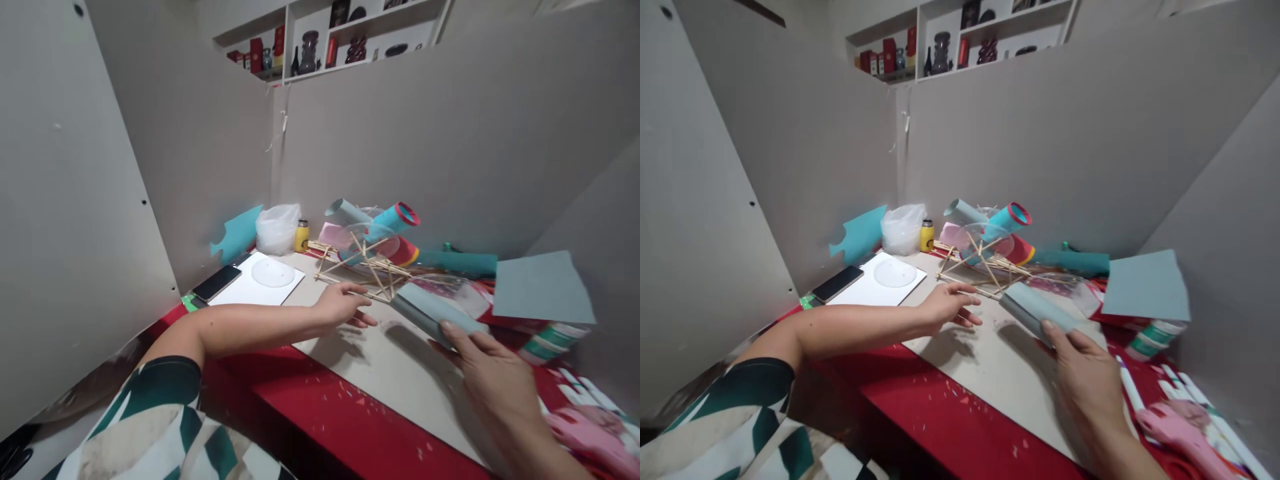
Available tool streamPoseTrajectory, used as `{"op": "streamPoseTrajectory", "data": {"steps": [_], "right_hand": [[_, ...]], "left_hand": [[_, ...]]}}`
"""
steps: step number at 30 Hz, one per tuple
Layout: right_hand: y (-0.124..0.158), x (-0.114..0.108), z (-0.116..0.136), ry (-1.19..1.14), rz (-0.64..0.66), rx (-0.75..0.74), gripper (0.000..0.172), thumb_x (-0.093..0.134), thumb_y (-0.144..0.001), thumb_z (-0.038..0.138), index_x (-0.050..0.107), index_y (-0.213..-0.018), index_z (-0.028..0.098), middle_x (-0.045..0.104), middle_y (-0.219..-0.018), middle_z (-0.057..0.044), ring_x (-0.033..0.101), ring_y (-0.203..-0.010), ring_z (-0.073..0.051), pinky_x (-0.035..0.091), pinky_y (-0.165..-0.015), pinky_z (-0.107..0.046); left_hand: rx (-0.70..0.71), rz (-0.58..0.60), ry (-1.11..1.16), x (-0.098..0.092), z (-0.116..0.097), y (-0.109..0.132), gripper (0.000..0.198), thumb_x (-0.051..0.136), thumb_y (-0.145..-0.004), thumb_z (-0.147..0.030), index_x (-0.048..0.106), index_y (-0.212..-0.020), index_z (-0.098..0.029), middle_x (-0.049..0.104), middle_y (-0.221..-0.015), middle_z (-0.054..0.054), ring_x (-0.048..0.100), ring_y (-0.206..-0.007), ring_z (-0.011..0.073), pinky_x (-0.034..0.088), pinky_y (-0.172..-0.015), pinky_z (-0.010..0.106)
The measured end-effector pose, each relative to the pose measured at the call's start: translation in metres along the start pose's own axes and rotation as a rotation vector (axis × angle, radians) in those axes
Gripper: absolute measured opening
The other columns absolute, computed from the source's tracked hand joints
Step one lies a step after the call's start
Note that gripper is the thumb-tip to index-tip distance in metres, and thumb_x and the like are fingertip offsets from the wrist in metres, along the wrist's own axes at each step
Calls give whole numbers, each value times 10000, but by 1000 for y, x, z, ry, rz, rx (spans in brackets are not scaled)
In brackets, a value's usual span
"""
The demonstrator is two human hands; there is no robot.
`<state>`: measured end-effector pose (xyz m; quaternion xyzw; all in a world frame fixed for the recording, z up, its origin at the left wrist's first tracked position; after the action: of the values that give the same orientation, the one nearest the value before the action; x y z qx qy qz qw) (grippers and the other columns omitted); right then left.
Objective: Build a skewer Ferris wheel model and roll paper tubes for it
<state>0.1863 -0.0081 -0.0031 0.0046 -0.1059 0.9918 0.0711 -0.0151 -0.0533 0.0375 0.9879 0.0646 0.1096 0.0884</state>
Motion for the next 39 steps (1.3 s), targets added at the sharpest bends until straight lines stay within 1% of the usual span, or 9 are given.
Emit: {"op": "streamPoseTrajectory", "data": {"steps": [3,8,15,20,26,29,32,36,39], "right_hand": [[3,4,1,-14,57,-26,342,766,-595,466,671,-673,147,585,-589,1,532,-554,-141,495,-502,-266],[-7,6,-13,-27,78,-72,402,711,-616,539,662,-666,143,571,-576,-8,496,-560,-153,447,-524,-291],[-17,6,-13,-12,89,-166,363,650,-663,464,513,-479,182,381,-483,46,353,-529,-112,285,-510,-260],[-22,11,-20,-12,101,-175,343,624,-673,463,571,-501,171,404,-484,42,379,-538,-124,303,-520,-260],[-21,19,-29,-1,121,-171,349,630,-702,470,644,-565,150,518,-521,16,468,-580,-152,366,-551,-264],[-18,20,-28,4,131,-172,359,627,-715,478,684,-622,136,565,-549,0,496,-598,-162,387,-559,-266],[-17,21,-28,4,140,-177,371,632,-717,490,715,-667,131,593,-563,-8,514,-604,-167,402,-558,-266],[-17,21,-28,20,152,-173,385,644,-709,509,723,-661,136,599,-551,-9,516,-580,-165,408,-537,-267],[-17,21,-28,49,160,-167,393,653,-704,512,728,-669,128,613,-559,-19,521,-571,-168,416,-533,-275]], "left_hand": [[-16,8,-25,8,6,16,207,599,-809,-97,567,-1013,-118,663,-861,61,635,-482,104,481,-446,203],[-15,86,-128,27,15,37,125,649,-809,-195,590,-887,-117,656,-750,41,630,-493,102,475,-484,203],[50,155,-232,36,19,33,257,730,-737,-316,624,-856,-116,677,-731,46,639,-504,115,468,-490,207],[66,108,-252,27,30,13,342,769,-694,-377,625,-847,-107,676,-718,49,627,-494,110,439,-470,196],[88,-19,-205,3,42,-14,271,715,-774,-335,596,-863,-108,656,-721,48,600,-482,87,424,-466,184],[124,-104,-170,-8,45,-24,264,678,-810,-338,547,-921,-137,646,-824,53,595,-493,76,440,-467,188],[208,-158,-160,-14,44,-32,357,680,-806,-405,509,-1019,-175,615,-1016,67,604,-528,61,436,-457,175],[309,-111,-184,-14,47,-39,426,676,-797,-468,529,-1089,-195,561,-1217,95,612,-563,57,449,-471,183],[343,-59,-194,-17,55,-39,424,680,-800,-440,548,-1123,-198,554,-1265,108,604,-563,61,458,-489,201]]}}
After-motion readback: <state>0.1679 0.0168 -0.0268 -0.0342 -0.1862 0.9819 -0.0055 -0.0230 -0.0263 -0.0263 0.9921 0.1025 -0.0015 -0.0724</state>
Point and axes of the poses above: each hand's wrist, its own y-axis away from the middle knuckle, its own x-axis out of the palm, z = x × y, the point moved 2 cm from there along -y, towards the middle knuckle
